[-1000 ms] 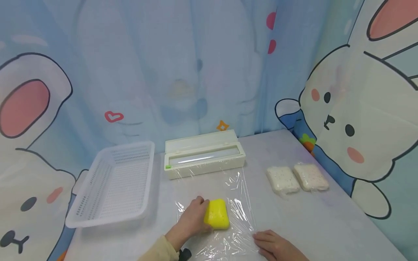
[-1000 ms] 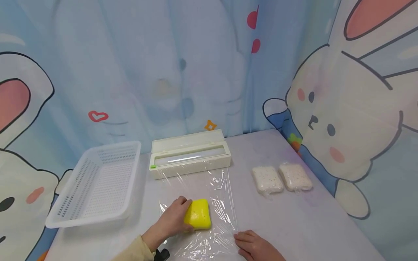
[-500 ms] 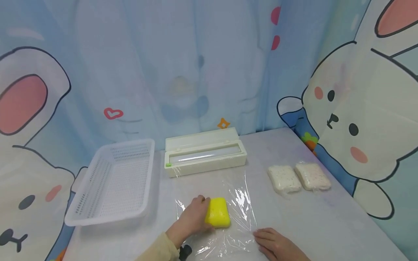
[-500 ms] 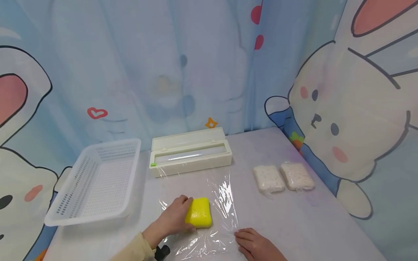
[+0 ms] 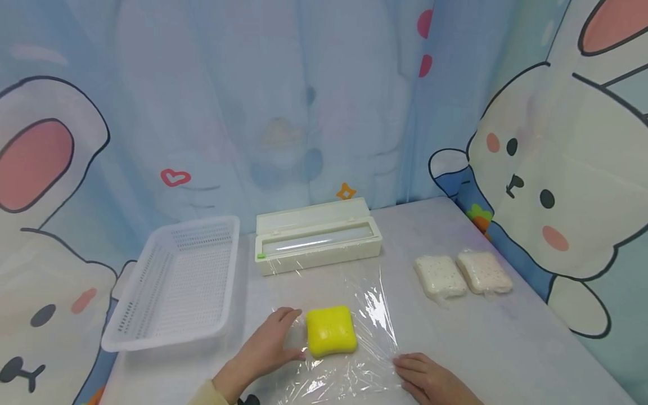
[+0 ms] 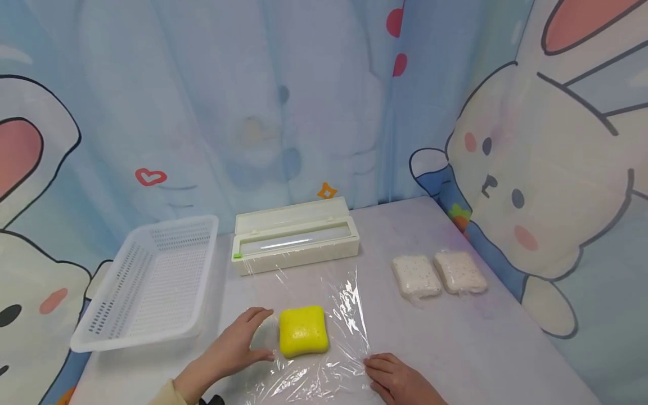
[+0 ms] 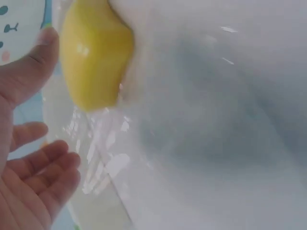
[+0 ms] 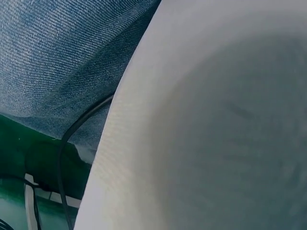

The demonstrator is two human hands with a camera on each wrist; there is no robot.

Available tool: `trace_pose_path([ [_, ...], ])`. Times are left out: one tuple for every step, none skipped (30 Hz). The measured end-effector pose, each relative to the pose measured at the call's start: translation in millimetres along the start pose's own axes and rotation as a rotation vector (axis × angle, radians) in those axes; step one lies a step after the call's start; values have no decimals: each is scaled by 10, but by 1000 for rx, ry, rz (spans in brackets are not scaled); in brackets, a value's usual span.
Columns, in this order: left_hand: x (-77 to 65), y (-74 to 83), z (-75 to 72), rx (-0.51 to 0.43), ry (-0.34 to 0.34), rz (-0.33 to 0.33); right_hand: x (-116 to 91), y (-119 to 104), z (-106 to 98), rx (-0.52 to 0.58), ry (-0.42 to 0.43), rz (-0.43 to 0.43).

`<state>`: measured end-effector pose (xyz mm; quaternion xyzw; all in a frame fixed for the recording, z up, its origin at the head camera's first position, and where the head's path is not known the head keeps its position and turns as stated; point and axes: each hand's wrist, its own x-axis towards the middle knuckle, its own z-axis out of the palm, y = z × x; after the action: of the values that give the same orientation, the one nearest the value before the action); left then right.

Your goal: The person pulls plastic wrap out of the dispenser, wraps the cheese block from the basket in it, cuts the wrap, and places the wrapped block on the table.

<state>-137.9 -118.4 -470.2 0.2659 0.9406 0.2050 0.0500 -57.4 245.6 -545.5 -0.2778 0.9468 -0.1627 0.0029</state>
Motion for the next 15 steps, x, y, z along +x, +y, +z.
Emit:
trace_pose_path([
  [-72,-61,-19,-12,6,2,3,7,3,-10,13,-12],
  [-144,-114,-33,-23,10,3,5,13,6,-18,23,-22],
  [-215,-166,-37,-27,14,9,8,19,10,-22,28,-25],
  [-286,-217,-26,-26,24,25,10,24,13,-17,31,-25],
  [-353,-259,-14,-31,24,33,10,27,16,-11,31,-20],
  [-421,-296,5,-38,19,40,10,28,22,-3,28,-12],
  [-486,-332,27,-53,9,46,10,29,29,5,34,-12],
  [-549,-367,55,-65,2,57,7,28,41,13,37,-8],
  [-608,-412,95,-76,7,83,3,29,58,21,49,-13],
  [-649,-445,127,-110,-8,89,-5,39,64,24,62,-20],
  [-684,-489,165,-134,-10,118,-8,45,68,31,61,-15],
  [-707,-515,196,-164,-40,112,-11,46,68,39,55,-6],
  [-724,-559,241,-171,-30,156,-16,50,71,43,57,-7],
  [-730,-599,282,-176,-32,181,-18,56,74,41,60,-11],
  [-732,-636,318,-172,-22,222,-18,62,74,38,63,-18],
])
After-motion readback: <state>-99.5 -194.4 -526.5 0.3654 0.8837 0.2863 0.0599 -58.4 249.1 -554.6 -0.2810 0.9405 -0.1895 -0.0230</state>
